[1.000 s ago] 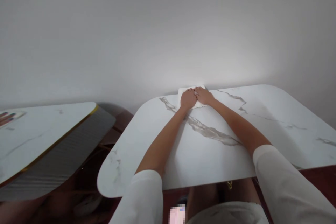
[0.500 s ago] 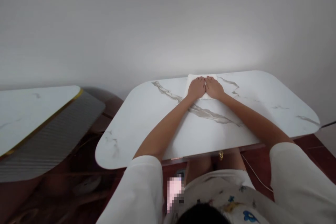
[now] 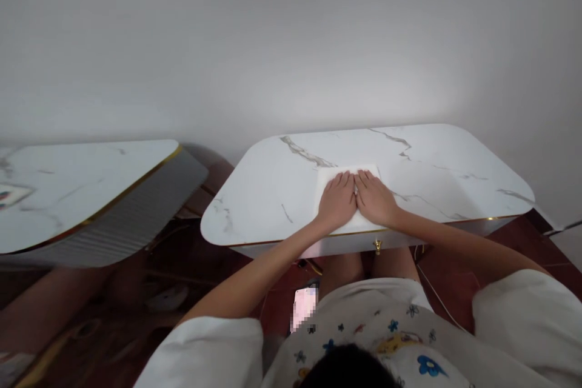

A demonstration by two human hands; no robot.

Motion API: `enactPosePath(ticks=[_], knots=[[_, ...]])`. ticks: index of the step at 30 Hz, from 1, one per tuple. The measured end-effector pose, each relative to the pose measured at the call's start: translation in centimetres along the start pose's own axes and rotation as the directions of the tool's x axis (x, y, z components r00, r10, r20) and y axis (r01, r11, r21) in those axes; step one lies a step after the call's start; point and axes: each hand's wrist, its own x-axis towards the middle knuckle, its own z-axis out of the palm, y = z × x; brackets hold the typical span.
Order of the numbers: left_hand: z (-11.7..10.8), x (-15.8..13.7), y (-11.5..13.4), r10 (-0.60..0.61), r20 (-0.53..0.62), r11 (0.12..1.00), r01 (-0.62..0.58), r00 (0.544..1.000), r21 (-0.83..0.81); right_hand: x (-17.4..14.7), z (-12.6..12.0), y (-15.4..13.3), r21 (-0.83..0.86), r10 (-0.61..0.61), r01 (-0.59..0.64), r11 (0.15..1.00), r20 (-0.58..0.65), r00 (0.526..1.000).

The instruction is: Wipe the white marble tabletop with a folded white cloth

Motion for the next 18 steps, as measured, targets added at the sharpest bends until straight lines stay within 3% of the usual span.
enactPosePath(ticks=[4,9,13,18], knots=[[0.1,-1.4,3.3,-0.02,0.028,0.995,0.023,0.999,-0.098,-3.8,-1.1,1.0,-0.006,0.01,-0.011,1.0,-0.024,1.0],[0.8,1.1,6.9,0.014,0.069,0.987,-0.003,0.998,-0.158,-5.1,-2.5,5.0,-0.036,0.06,-0.06,0.998,0.0,0.998],[1.4,5.3,7.7,0.045,0.072,0.986,-0.032,0.996,-0.164,-2.6,-2.6,8.6,-0.059,0.094,-0.092,0.994,0.027,0.995],[2.2,11.0,5.0,0.076,-0.024,0.991,-0.078,0.997,-0.108,3.8,-1.4,11.7,-0.058,0.068,-0.066,0.996,0.031,0.997]])
